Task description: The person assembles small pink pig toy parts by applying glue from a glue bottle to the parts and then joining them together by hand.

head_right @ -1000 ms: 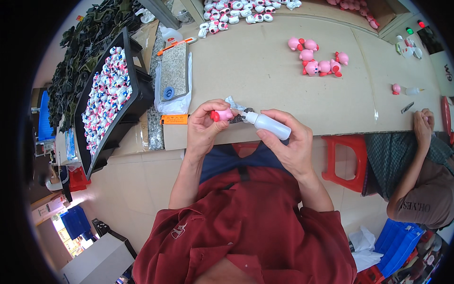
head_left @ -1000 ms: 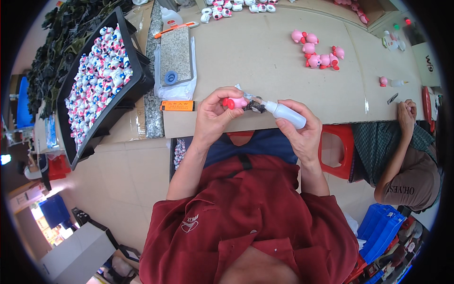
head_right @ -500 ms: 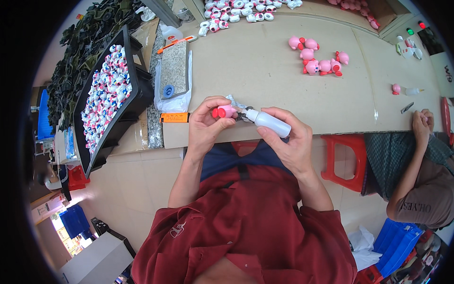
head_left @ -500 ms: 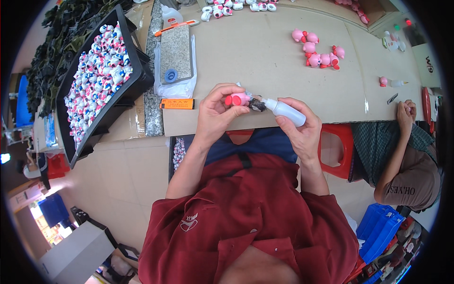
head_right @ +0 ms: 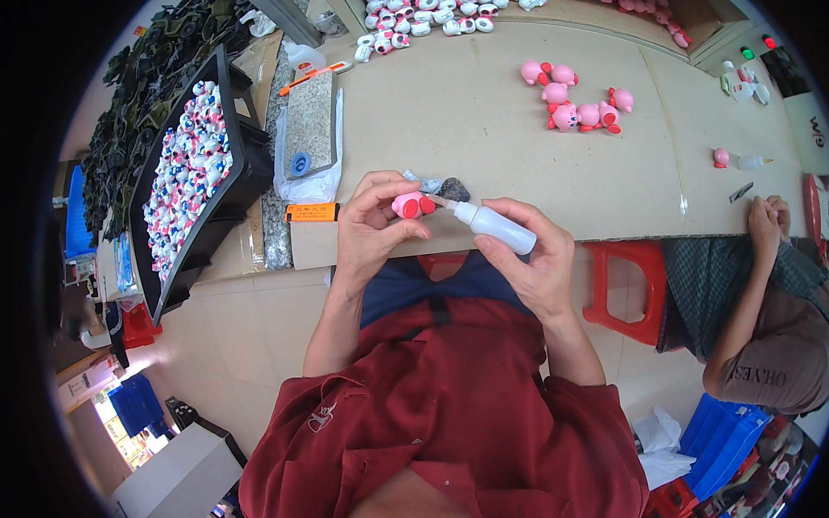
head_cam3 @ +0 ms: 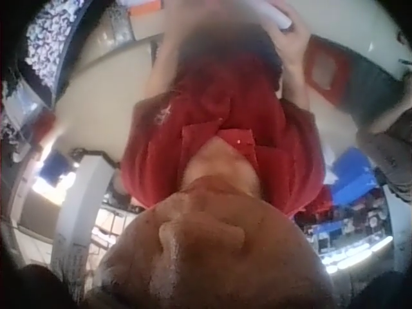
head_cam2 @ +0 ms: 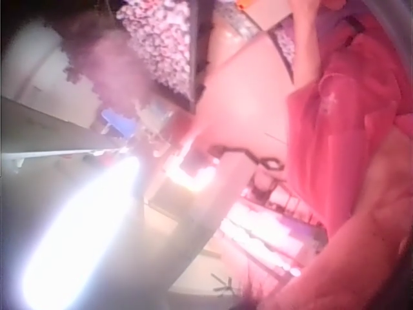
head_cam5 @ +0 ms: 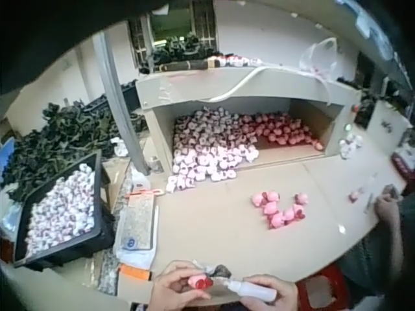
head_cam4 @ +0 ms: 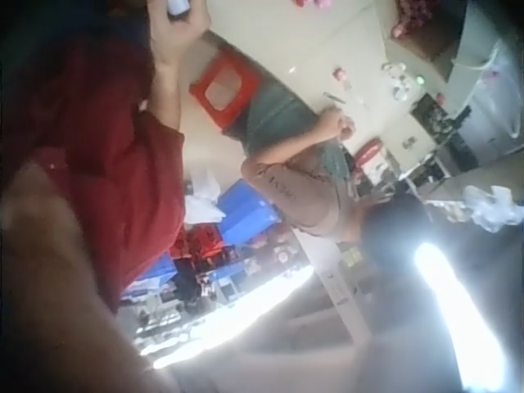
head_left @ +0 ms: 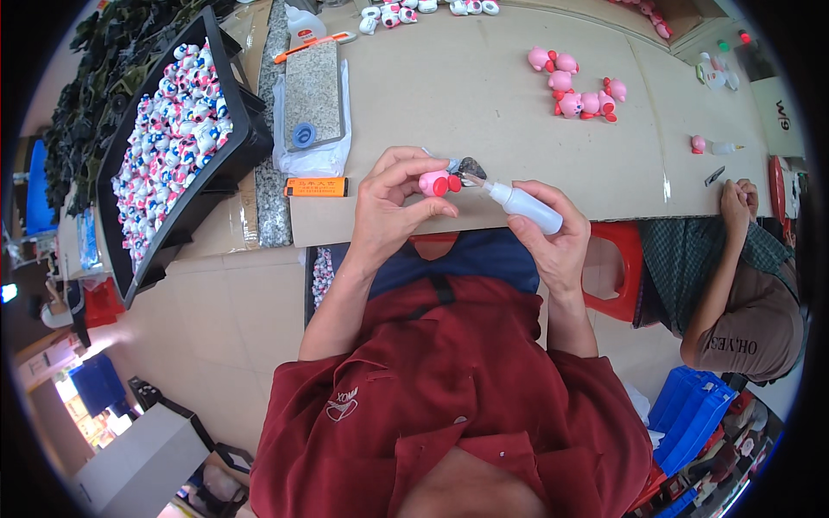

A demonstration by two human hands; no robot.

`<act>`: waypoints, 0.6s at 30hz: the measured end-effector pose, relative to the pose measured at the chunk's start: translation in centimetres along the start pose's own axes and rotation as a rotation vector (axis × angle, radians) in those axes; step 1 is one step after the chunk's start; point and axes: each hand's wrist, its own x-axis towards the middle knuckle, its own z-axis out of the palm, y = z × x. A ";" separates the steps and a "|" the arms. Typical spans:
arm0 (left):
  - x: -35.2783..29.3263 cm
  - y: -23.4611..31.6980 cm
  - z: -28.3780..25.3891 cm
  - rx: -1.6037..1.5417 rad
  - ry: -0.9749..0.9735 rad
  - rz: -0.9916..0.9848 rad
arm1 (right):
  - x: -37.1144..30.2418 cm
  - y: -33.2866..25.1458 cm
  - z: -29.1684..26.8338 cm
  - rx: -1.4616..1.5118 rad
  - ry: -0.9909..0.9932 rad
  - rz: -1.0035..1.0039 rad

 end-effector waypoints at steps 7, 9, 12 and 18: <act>0.0 0.5 0.0 0.108 -0.011 -0.054 | 0.3 0.1 -0.1 -0.008 -0.049 -0.070; 0.0 0.6 0.0 0.161 -0.022 -0.054 | 0.4 0.3 -0.1 -0.010 -0.052 -0.077; 0.0 0.8 0.2 -0.053 0.044 -0.145 | 0.5 0.8 -0.2 -0.036 -0.053 -0.174; -0.1 0.3 -0.1 -0.093 0.018 -0.095 | 0.8 0.3 0.1 -0.164 -0.007 -0.266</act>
